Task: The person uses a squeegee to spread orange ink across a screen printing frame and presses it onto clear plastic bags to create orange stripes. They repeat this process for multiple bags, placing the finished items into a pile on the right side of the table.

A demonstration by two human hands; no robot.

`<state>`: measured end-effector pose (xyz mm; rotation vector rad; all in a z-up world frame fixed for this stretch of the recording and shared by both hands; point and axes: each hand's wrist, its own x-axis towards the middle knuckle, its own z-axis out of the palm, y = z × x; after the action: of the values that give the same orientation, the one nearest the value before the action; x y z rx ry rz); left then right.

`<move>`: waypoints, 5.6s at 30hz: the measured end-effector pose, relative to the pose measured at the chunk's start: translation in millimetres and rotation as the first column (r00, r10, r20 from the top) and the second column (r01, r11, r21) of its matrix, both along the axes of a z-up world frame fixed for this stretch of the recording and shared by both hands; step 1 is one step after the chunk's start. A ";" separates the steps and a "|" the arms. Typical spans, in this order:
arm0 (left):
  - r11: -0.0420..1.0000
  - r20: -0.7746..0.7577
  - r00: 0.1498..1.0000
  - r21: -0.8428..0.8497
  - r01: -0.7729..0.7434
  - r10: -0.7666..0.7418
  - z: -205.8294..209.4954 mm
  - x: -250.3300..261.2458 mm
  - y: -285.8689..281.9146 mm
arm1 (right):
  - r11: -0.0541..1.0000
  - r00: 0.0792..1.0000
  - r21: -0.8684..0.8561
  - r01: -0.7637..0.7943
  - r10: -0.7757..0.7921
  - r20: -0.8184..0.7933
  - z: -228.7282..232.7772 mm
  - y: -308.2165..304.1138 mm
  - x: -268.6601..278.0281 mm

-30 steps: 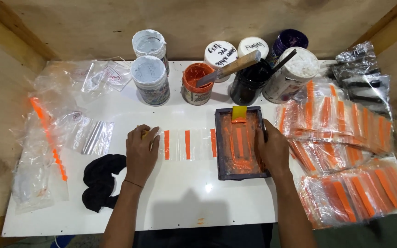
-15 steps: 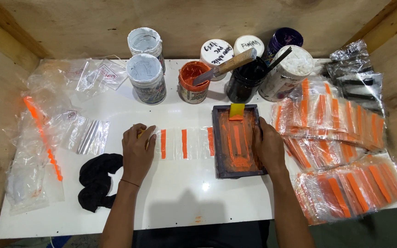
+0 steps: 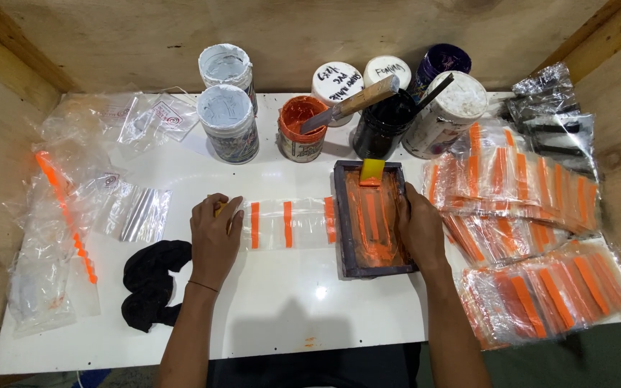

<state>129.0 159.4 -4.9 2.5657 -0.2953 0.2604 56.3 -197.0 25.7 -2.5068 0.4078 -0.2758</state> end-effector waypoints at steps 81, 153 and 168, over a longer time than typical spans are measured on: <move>1.000 -0.020 1.000 -0.028 0.008 -0.009 -3.7 0.5 1.9 | 0.682 0.681 -0.264 -0.682 0.724 0.112 -44.8 97.5 -9.7; 0.472 -0.263 0.740 -0.878 0.082 -0.619 76.1 -189.7 -271.3 | 0.905 0.848 0.208 0.372 -0.422 0.320 85.9 -243.1 -221.4; 0.565 -0.356 0.641 -0.811 0.148 -0.680 36.2 -219.7 -334.1 | 0.836 0.891 -0.332 0.438 -0.452 0.037 29.7 -316.8 -187.7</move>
<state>-90.7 -174.7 31.3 1.5356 -0.4567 -0.6118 -131.4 -513.8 55.3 -2.7178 1.0493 -0.5104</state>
